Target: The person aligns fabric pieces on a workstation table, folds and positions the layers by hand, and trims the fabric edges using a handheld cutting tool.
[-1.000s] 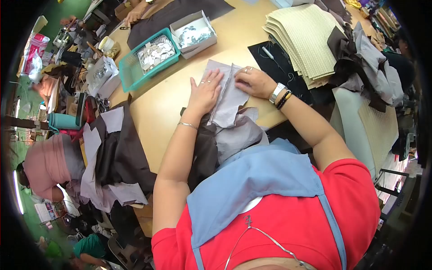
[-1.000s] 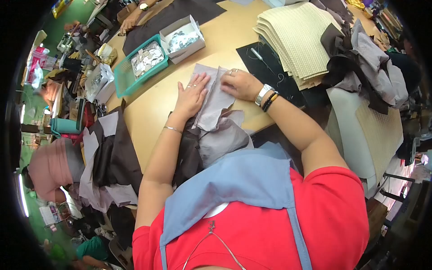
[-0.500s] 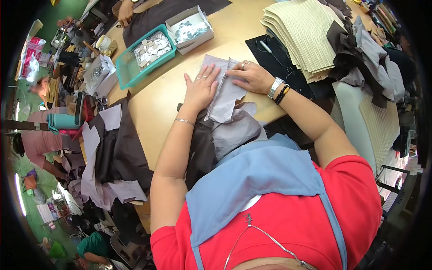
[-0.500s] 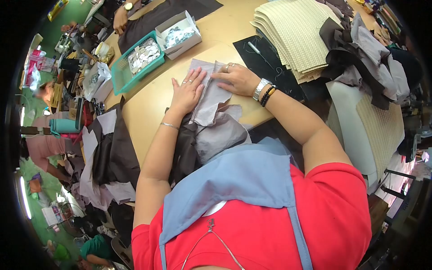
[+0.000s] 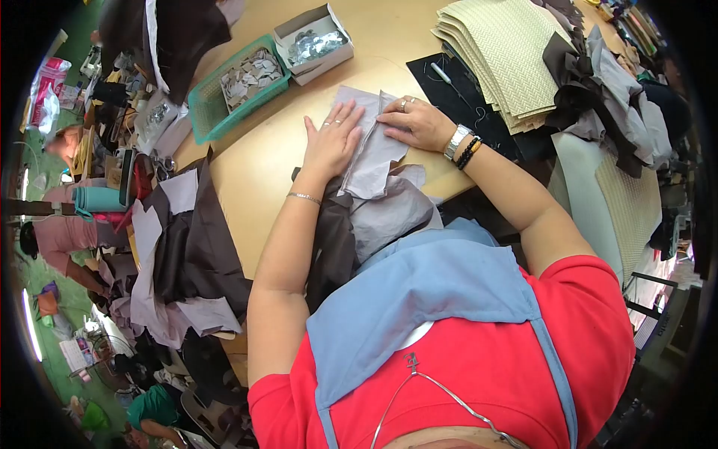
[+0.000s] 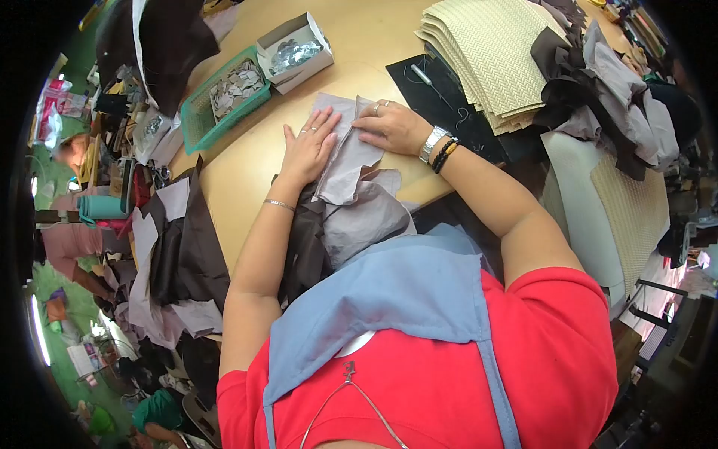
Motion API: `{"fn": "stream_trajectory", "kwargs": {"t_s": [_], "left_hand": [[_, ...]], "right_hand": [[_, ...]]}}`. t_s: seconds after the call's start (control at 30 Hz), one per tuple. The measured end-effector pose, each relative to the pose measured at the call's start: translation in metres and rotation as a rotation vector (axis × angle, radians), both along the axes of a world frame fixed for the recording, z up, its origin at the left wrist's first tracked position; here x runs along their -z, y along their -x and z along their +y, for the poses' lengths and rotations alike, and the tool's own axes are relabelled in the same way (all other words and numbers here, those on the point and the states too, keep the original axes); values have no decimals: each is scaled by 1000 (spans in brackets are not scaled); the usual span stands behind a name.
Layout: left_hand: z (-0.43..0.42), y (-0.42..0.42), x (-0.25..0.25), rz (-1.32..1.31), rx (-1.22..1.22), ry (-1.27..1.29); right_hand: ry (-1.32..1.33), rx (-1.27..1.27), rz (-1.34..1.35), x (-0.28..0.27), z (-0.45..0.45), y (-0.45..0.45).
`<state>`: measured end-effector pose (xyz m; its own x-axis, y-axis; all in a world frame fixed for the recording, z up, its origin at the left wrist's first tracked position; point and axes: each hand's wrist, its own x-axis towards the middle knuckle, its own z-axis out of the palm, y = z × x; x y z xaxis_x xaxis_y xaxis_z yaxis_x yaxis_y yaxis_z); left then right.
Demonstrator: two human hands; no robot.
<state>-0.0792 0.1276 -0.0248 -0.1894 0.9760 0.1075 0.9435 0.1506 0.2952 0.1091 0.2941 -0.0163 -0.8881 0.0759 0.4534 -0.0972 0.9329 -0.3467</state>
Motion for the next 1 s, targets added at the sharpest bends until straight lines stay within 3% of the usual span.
{"fn": "stream_trajectory", "kwargs": {"t_s": [1.0], "left_hand": [[-1, 1, -5, -51, 5, 18]], "right_hand": [[-185, -107, 14, -1, 0, 4]]}}
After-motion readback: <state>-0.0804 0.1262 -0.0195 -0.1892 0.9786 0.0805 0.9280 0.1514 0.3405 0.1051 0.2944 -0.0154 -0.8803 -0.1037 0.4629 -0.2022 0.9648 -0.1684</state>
